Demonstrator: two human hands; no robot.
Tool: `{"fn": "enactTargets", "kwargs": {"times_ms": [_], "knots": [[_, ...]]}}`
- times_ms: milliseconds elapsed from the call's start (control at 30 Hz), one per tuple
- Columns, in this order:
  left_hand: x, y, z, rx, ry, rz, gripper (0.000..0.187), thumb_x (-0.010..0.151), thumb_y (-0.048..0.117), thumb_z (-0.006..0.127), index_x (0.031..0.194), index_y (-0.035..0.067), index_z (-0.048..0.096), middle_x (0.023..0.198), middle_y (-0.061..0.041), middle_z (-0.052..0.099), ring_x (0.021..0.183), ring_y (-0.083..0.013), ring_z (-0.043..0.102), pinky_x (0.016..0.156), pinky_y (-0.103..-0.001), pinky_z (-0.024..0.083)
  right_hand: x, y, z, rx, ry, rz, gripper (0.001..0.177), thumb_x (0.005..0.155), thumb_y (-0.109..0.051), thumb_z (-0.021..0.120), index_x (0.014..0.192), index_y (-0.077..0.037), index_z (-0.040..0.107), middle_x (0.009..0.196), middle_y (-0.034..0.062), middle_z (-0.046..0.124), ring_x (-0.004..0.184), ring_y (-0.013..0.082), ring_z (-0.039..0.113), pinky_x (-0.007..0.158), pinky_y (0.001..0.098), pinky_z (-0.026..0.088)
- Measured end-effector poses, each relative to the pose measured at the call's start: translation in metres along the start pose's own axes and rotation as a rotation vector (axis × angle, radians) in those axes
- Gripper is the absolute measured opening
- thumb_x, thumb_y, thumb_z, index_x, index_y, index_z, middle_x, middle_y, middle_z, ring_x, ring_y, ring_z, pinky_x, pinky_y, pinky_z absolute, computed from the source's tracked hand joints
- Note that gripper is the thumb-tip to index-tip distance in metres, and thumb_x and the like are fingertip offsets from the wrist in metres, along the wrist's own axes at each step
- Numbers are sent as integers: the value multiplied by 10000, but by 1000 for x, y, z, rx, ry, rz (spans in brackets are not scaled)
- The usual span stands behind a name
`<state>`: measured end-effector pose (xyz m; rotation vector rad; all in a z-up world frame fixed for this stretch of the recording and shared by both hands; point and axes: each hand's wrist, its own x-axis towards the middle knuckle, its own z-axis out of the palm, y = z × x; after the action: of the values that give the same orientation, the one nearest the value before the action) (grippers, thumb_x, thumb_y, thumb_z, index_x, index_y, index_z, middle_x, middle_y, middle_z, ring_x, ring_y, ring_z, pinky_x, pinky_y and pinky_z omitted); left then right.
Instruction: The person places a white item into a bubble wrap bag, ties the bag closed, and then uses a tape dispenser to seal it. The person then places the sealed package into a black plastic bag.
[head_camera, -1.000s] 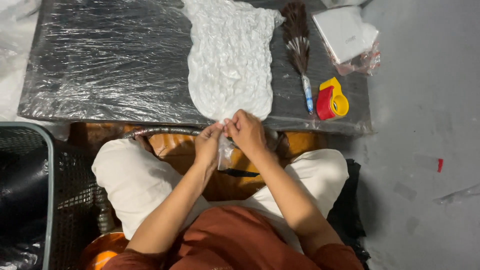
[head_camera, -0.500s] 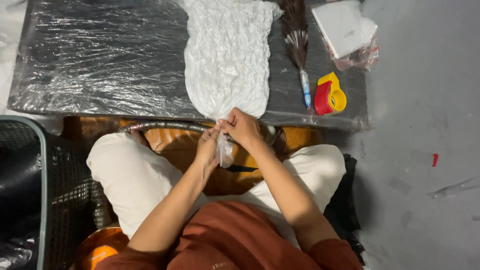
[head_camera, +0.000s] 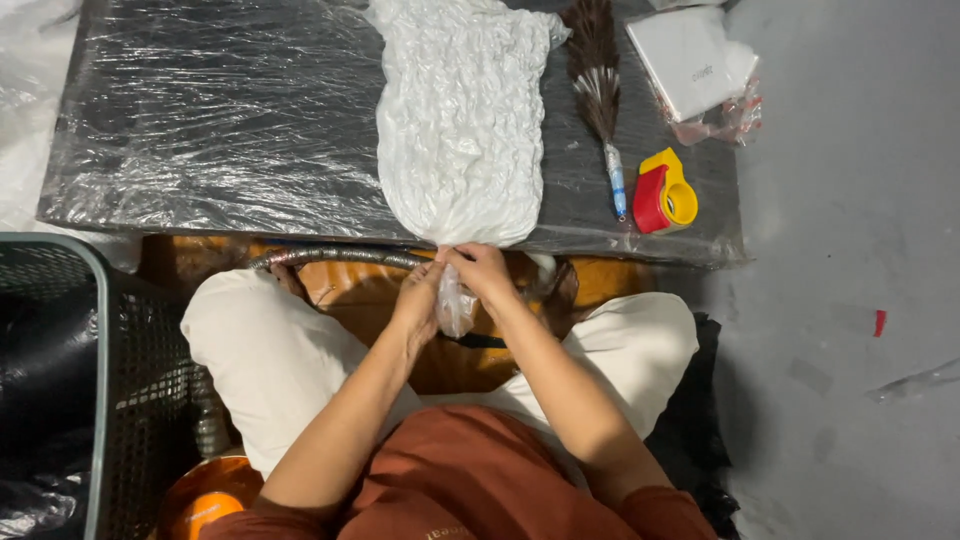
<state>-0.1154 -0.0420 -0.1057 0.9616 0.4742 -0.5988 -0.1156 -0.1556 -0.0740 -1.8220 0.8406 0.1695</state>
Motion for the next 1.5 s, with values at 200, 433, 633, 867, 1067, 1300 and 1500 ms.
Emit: {"fn": "enactTargets", "kwargs": {"times_ms": [200, 433, 633, 867, 1067, 1300, 1500], "knots": [[-8, 14, -1, -13, 3, -64, 253, 971, 257, 732, 1019, 14, 682, 788, -102, 715, 668, -211, 719, 627, -356, 613, -44, -47, -18, 393, -199, 155, 351, 839, -367, 813, 1046, -90, 748, 908, 40, 603, 788, 157, 599, 656, 273, 546], [-40, 49, 9, 10, -21, -154, 322, 927, 331, 783, 1015, 25, 737, 850, -101, 745, 712, -187, 720, 674, -373, 626, -12, 9, -16, 647, -405, 106, 273, 894, -165, 813, 1140, -76, 737, 1059, 30, 711, 939, 159, 680, 823, 307, 593], [-42, 53, 10, 211, 133, -65, 552, 873, 421, 833, 1137, -36, 671, 940, -174, 720, 801, -257, 716, 723, -433, 624, -31, 0, 4, 549, -244, -55, 289, 944, -230, 787, 1192, -91, 738, 1126, -2, 666, 1020, 123, 616, 901, 310, 567], [-25, 29, 8, 632, 85, 152, 408, 1003, 404, 644, 1131, 18, 672, 834, -171, 707, 677, -271, 752, 579, -393, 631, -41, -12, 13, 211, 5, -144, 299, 955, -336, 745, 1178, -139, 774, 1255, 103, 717, 1216, 253, 640, 1016, 413, 523], [-10, 14, -5, 772, 107, 364, 361, 1060, 378, 568, 1115, 59, 730, 981, -248, 723, 967, -387, 712, 810, -500, 564, -43, -44, -65, 363, -397, 68, 644, 958, -468, 700, 1388, 2, 602, 1242, 110, 632, 1073, 194, 617, 970, 347, 543], [-45, 57, 16, 402, 33, -53, 365, 1028, 373, 618, 1074, 15, 666, 805, -77, 637, 566, -189, 615, 400, -288, 488, 62, 9, -269, -470, 438, -196, 332, 983, -470, 675, 1153, -186, 703, 1072, 88, 713, 1056, 270, 707, 888, 387, 564], [-65, 77, 27, 321, -17, -92, 308, 1047, 335, 555, 1011, 40, 636, 752, -32, 534, 545, -166, 539, 396, -267, 415, 131, 61, -327, -806, 513, 86, 735, 950, -796, 515, 1267, -135, 566, 1241, 148, 646, 1234, 331, 615, 1047, 476, 432]]}}
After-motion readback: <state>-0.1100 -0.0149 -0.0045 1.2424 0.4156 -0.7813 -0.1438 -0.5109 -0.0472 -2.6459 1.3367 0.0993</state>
